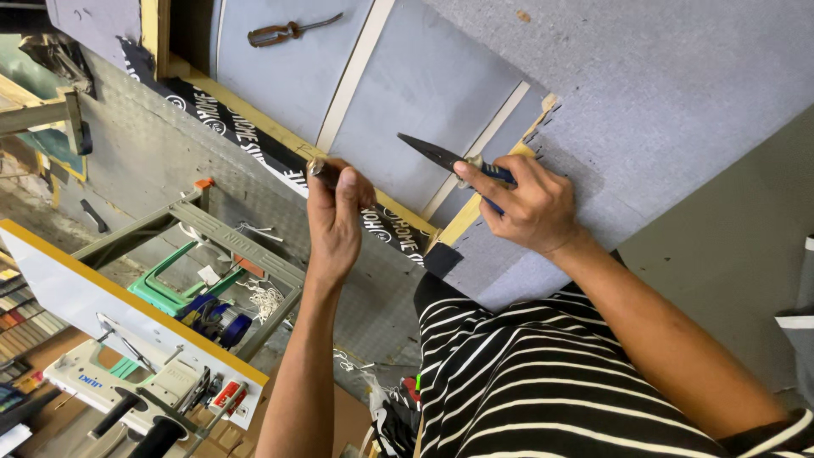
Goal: The person uses a staple remover and a utility knife to remove staples and trim fabric from the underside of a chair seat. They work along the edges of the wooden frame, pulling away excess fabric and cutting it to size.
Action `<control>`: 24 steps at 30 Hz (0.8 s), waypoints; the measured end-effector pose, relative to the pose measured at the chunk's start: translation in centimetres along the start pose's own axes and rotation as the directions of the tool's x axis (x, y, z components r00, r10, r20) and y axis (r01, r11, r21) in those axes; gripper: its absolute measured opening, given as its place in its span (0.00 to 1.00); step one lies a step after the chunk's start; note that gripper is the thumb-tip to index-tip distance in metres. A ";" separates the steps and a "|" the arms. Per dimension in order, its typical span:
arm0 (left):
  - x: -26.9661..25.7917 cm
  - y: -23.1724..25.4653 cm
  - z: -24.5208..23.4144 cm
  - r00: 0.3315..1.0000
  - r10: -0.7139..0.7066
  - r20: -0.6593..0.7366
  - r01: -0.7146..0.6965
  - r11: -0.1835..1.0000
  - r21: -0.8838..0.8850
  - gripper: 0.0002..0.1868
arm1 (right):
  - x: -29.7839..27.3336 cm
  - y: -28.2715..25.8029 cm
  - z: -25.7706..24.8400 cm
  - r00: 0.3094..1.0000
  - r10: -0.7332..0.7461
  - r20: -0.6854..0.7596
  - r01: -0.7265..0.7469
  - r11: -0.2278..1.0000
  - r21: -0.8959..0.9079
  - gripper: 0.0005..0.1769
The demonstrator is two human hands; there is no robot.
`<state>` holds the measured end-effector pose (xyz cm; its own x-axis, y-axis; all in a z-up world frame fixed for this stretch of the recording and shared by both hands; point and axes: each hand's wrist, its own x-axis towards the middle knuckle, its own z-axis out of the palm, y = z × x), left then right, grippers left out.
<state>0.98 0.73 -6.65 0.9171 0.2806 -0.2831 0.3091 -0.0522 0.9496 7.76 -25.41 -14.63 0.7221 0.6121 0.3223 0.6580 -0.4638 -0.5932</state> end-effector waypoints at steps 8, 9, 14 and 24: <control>2.2 2.0 3.9 0.971 -0.156 0.181 0.073 0.915 0.396 0.10 | 2.7 -0.6 -2.3 0.959 0.258 0.121 -0.285 0.880 0.380 0.41; 2.4 2.2 4.7 0.959 -0.177 0.223 0.072 0.909 0.411 0.11 | 3.4 -1.0 -3.4 0.924 0.327 0.199 -0.383 0.780 0.495 0.40; 2.7 3.3 6.6 0.895 -0.239 0.377 0.041 0.885 0.464 0.14 | 4.6 -4.3 -10.3 0.887 0.461 -0.038 -0.279 0.599 0.751 0.39; 2.5 3.7 7.1 0.872 -0.253 0.420 0.025 0.879 0.477 0.13 | 8.3 -8.2 -14.7 0.903 0.426 0.054 -0.369 0.704 0.607 0.37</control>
<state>6.23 -5.60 -4.80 0.8269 -0.1449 -0.5434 0.4147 -0.4957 0.7631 11.54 -25.91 3.72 0.9209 0.3899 -0.0018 0.0672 -0.1632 -0.9843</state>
